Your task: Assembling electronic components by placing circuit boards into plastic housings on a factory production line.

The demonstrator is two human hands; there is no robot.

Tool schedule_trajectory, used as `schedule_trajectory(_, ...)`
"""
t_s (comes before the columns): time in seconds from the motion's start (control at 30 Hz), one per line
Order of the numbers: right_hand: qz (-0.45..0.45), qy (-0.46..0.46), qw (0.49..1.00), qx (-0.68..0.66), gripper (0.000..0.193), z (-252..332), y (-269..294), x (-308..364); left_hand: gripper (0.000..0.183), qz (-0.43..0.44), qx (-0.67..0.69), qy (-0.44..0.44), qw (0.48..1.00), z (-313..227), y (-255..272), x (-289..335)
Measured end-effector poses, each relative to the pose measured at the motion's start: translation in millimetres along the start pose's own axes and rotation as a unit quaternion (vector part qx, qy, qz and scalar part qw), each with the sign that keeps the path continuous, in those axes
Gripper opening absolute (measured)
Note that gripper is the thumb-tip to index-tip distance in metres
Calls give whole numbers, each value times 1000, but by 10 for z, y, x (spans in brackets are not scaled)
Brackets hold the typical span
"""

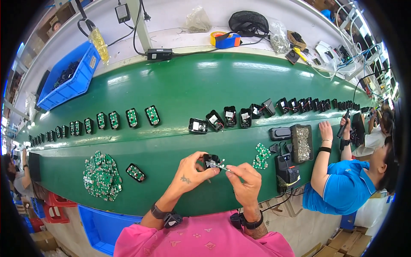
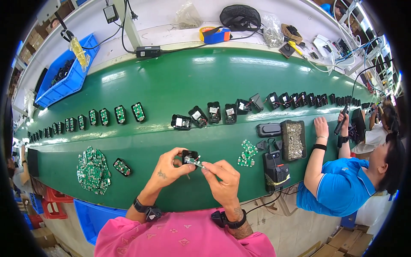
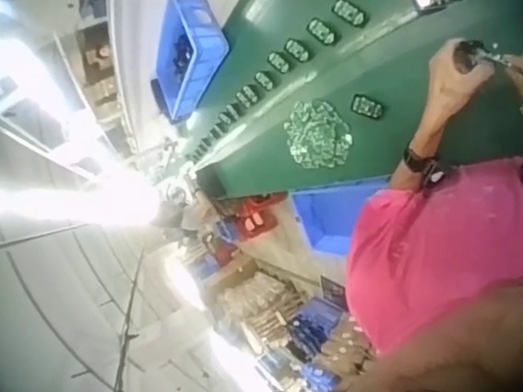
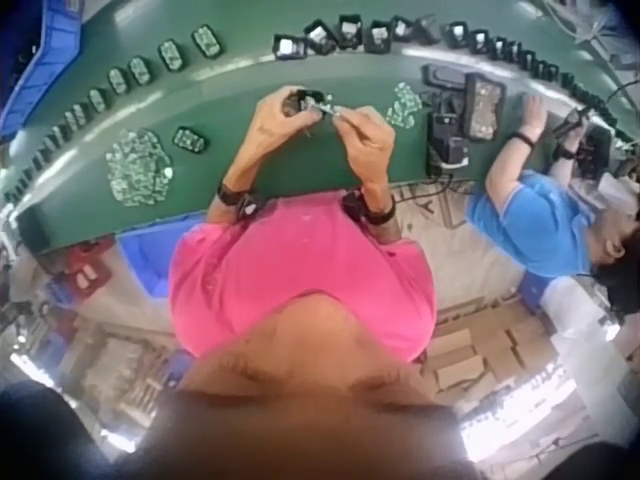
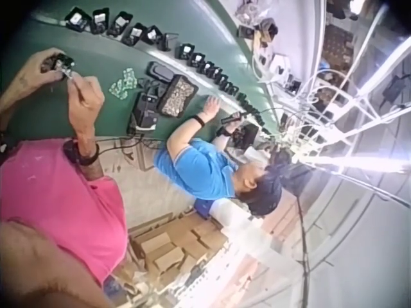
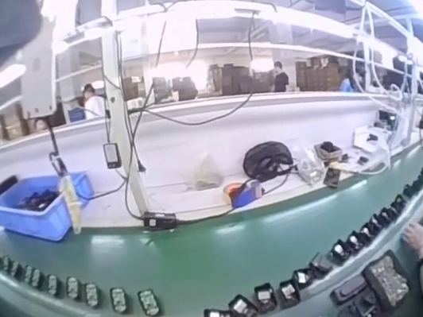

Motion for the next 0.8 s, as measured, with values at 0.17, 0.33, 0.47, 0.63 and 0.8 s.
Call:
schedule_trajectory(0.17,11,19,1000,1,27,42,-101,-5,61,20,48,-49,997,-160,-92,48)
schedule_trajectory(0.33,28,80,993,87,32,111,-148,-10,65,93,246,-78,962,-218,-222,102)
schedule_trajectory(0.47,25,123,986,114,31,217,-154,-34,59,115,269,24,956,-80,-249,116)
schedule_trajectory(0.63,50,-115,991,-45,23,-49,-194,-10,53,57,193,-47,978,-169,-249,139)
schedule_trajectory(0.8,19,-147,972,-183,15,-93,-351,-24,48,62,143,-46,987,-159,-258,145)
Point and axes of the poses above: each hand's wrist, its own x-axis away from the middle knuckle, its own y-axis out of the back of the hand, z = x × y, the point moved 10 cm from there along -x, towards the middle knuckle, and after that the axes turned 2 degrees about -x, right-handed, at the moved point
